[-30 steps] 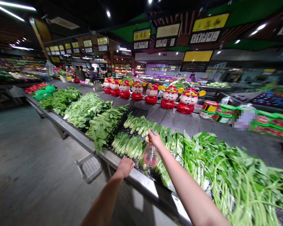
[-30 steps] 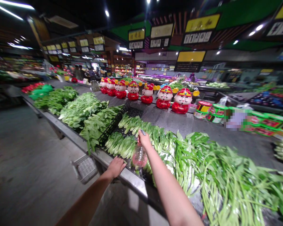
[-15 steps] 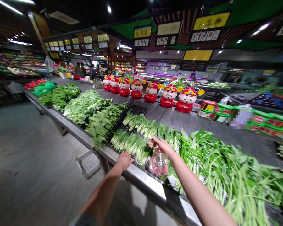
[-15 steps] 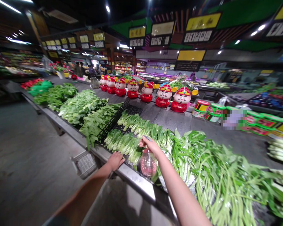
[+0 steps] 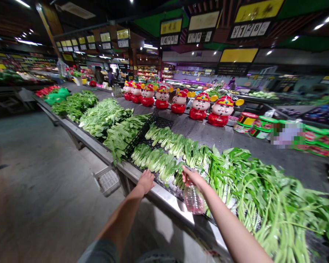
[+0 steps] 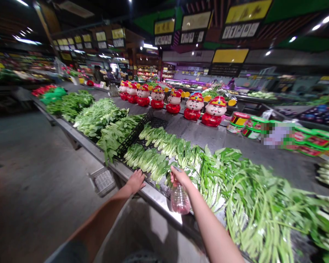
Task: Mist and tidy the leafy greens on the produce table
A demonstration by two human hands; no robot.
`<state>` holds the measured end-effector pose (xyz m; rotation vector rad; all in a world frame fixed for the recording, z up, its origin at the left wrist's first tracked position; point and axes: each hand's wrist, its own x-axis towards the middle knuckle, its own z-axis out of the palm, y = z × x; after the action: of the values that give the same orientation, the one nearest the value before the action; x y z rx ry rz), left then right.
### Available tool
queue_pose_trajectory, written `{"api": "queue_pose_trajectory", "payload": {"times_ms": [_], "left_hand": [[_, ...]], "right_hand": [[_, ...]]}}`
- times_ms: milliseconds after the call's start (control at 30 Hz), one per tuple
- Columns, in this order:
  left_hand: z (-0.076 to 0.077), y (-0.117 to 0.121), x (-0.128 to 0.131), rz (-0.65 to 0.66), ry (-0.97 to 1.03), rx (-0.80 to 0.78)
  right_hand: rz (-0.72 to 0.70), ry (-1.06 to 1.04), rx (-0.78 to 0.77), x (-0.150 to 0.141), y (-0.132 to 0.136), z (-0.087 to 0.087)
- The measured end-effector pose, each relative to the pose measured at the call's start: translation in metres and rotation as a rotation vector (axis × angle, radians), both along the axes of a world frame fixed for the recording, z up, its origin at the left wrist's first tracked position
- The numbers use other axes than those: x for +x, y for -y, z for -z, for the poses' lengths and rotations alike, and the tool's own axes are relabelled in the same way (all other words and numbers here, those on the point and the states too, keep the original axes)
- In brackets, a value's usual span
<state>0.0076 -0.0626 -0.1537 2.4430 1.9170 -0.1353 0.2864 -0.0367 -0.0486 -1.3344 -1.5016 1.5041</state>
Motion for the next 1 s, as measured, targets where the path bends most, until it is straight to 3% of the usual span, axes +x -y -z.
{"api": "queue_pose_trajectory", "payload": {"times_ms": [100, 267, 533, 767, 867, 1000], "left_hand": [[0.001, 0.000, 0.000, 0.005, -0.012, 0.002], [0.002, 0.002, -0.002, 0.010, -0.015, -0.014], [0.002, 0.004, -0.004, 0.017, 0.067, -0.027], [0.001, 0.006, -0.006, 0.023, 0.129, -0.033], [0.000, 0.006, -0.007, 0.023, 0.138, -0.027], [-0.001, 0.006, -0.008, 0.028, 0.144, -0.042]], "right_hand": [[-0.045, -0.047, -0.108, -0.010, 0.000, -0.009], [-0.025, -0.057, -0.048, -0.036, -0.002, -0.029], [-0.020, 0.000, -0.079, -0.061, -0.003, -0.026], [-0.085, 0.029, -0.025, -0.087, -0.020, -0.041], [-0.098, -0.011, 0.030, -0.107, -0.032, -0.039], [-0.098, 0.040, 0.063, -0.127, -0.045, -0.022]]}}
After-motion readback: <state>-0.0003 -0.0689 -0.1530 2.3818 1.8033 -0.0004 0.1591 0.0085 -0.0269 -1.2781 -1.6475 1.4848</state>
